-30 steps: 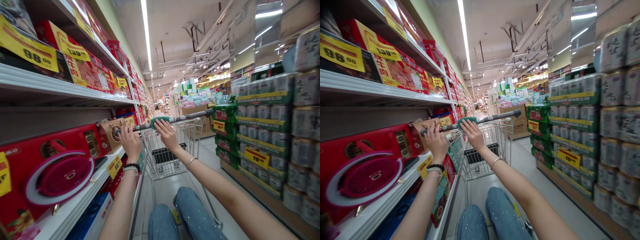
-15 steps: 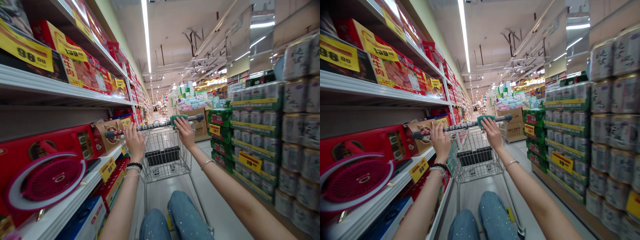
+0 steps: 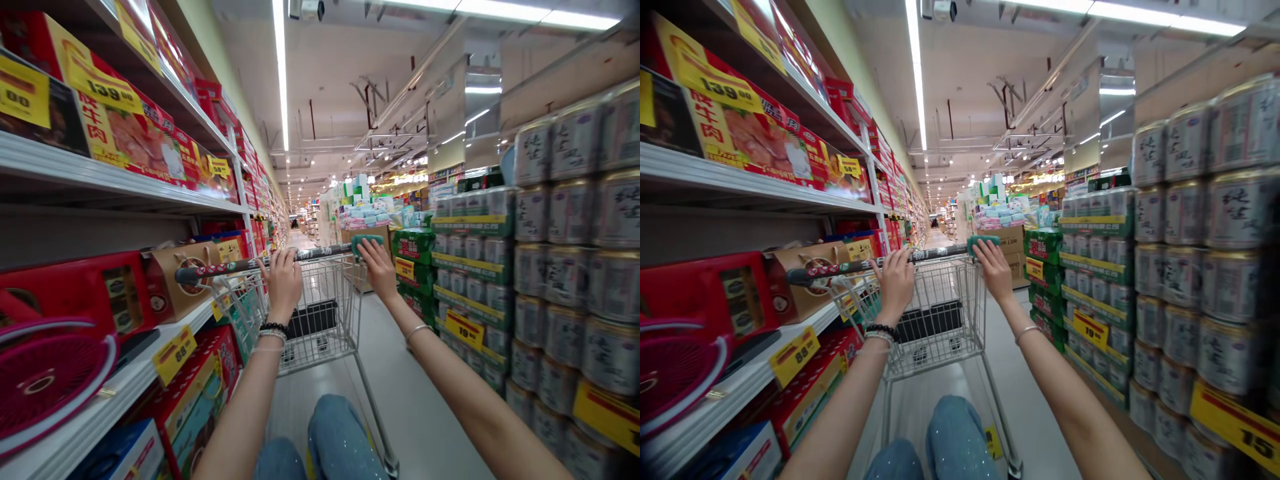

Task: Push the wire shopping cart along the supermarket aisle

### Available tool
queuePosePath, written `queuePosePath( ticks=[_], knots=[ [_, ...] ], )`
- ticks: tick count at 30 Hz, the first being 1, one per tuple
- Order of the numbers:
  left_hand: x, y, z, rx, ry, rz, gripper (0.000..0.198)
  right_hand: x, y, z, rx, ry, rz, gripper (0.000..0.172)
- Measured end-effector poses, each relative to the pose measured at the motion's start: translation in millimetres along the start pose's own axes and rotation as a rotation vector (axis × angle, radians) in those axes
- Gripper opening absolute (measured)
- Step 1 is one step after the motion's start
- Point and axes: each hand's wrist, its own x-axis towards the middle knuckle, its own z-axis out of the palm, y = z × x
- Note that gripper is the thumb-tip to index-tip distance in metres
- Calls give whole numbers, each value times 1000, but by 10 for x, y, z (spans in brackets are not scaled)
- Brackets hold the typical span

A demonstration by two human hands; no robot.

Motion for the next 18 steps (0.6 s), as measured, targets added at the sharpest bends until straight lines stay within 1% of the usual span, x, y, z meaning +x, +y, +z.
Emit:
queuePosePath(
  ticks=[2,3,5,7,9,10,12,14,16,18],
  knots=[
    [6,40,21,-11,10,-20,40,16,48,-6,-40,47,109,60],
    [9,64,33,-16,12,-29,40,41,3,16,-62,67,162,61],
    [10,110,59,-22,12,-41,39,116,-195,85,-100,86,240,61],
    [3,134,77,-23,12,-48,39,207,-442,136,-107,42,233,61],
    [-8,117,63,-21,3,-38,41,299,-612,115,-79,-47,149,61],
    [-12,86,35,-20,-13,-18,42,341,-641,73,-61,-88,102,61],
    [-9,-29,-75,-16,-64,49,44,415,-578,-55,-42,-132,56,58],
    [14,-217,-246,2,-92,96,44,478,-423,-191,-60,-132,102,55],
    [53,-458,-440,56,-10,44,44,535,-293,-283,-90,-132,169,53],
    [92,-707,-602,120,115,-75,43,597,-281,-310,-112,-147,237,50]
  ],
)
